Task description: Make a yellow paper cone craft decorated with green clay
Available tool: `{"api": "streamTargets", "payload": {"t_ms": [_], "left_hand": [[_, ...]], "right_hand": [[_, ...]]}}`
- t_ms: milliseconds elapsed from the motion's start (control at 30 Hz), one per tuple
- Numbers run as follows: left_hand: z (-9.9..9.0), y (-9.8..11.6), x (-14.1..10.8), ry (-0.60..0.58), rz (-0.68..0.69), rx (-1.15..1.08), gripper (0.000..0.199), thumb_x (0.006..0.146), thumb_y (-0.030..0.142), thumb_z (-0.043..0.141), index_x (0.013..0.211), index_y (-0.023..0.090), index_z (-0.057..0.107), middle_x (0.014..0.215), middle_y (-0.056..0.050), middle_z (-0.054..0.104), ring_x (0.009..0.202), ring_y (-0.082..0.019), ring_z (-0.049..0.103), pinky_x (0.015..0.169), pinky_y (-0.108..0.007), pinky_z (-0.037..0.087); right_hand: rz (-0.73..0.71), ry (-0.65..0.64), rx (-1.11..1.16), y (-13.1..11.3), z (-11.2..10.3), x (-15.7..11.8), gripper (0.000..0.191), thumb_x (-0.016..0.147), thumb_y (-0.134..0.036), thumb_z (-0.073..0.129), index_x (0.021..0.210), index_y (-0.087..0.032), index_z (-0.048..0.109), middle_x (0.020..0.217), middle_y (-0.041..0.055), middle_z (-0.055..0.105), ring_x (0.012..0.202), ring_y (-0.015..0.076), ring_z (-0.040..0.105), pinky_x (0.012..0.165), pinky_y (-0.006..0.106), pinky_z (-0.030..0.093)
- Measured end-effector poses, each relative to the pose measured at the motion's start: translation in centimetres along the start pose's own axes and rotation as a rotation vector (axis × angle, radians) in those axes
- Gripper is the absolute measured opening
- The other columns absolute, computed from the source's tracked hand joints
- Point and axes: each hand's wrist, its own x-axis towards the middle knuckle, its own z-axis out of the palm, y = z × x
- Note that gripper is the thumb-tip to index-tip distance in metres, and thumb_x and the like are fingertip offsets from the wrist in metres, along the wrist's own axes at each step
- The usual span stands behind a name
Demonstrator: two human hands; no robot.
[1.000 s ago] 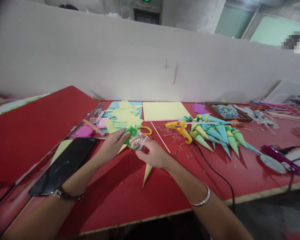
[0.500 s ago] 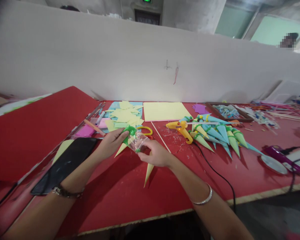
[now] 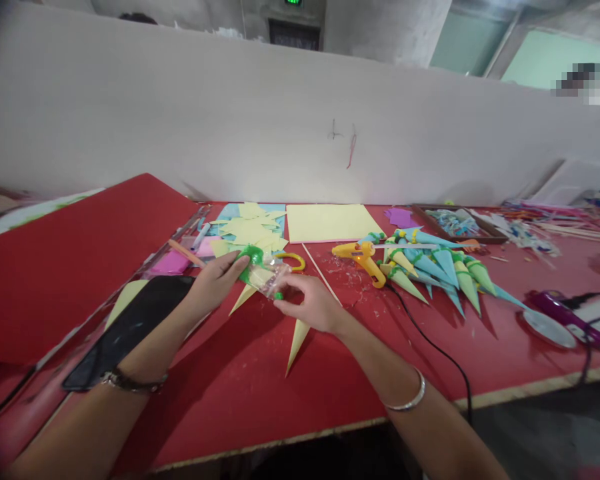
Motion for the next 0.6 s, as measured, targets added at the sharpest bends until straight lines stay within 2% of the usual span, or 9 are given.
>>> {"api": "streamTargets", "payload": {"t_ms": [133,300,400,500,600], "left_hand": [[-0.6,-0.4,0.2,0.108,-0.057,-0.005,0.029,0.081,0.036,0.034,0.057,0.020,0.029,0.052,0.006,0.027,0.047,-0.009,0.028,0.045,-0.022,0.024],[-1.2,-1.2,0.4,0.205,-0.141,0.034,0.029,0.082,0.034,0.031,0.057,0.021,0.027,0.050,0.006,0.025,0.045,-0.010,0.027,0.044,-0.023,0.023],[-1.0,-1.8,0.5,0.187,-0.168,0.088,0.029,0.082,0.032,0.032,0.055,0.021,0.027,0.049,0.006,0.027,0.045,-0.010,0.029,0.045,-0.023,0.024],[-0.6,-2.6,0.5,0.105,-0.177,0.157,0.031,0.079,0.029,0.039,0.050,0.020,0.029,0.047,0.005,0.030,0.045,-0.011,0.035,0.046,-0.024,0.026],[-0.1,-3.3,0.2,0.063,-0.178,0.233,0.021,0.072,0.025,0.049,0.054,0.019,0.041,0.053,0.003,0.042,0.049,-0.013,0.042,0.050,-0.025,0.031]], "right_hand": [[0.056,0.020,0.052,-0.1,-0.1,0.1,0.004,0.072,-0.018,0.055,0.075,-0.018,0.053,0.076,0.0001,0.056,0.071,0.0112,0.053,0.068,0.025,0.046],[0.111,0.062,0.190,0.2,-0.1,0.0,0.007,0.076,-0.024,0.053,0.081,-0.020,0.054,0.076,-0.0001,0.056,0.065,0.0096,0.054,0.062,0.025,0.046],[0.138,0.076,0.284,0.4,-0.1,0.1,0.012,0.078,-0.027,0.050,0.086,-0.019,0.056,0.072,-0.0002,0.058,0.060,0.0089,0.055,0.059,0.024,0.046],[0.133,0.114,0.342,0.4,-0.2,0.2,0.013,0.076,-0.028,0.053,0.083,-0.018,0.058,0.067,-0.0011,0.060,0.058,0.0083,0.056,0.057,0.023,0.046],[0.144,0.154,0.381,0.5,-0.1,0.3,0.008,0.071,-0.025,0.059,0.075,-0.018,0.058,0.064,-0.0020,0.060,0.054,0.0072,0.055,0.056,0.022,0.046]]}}
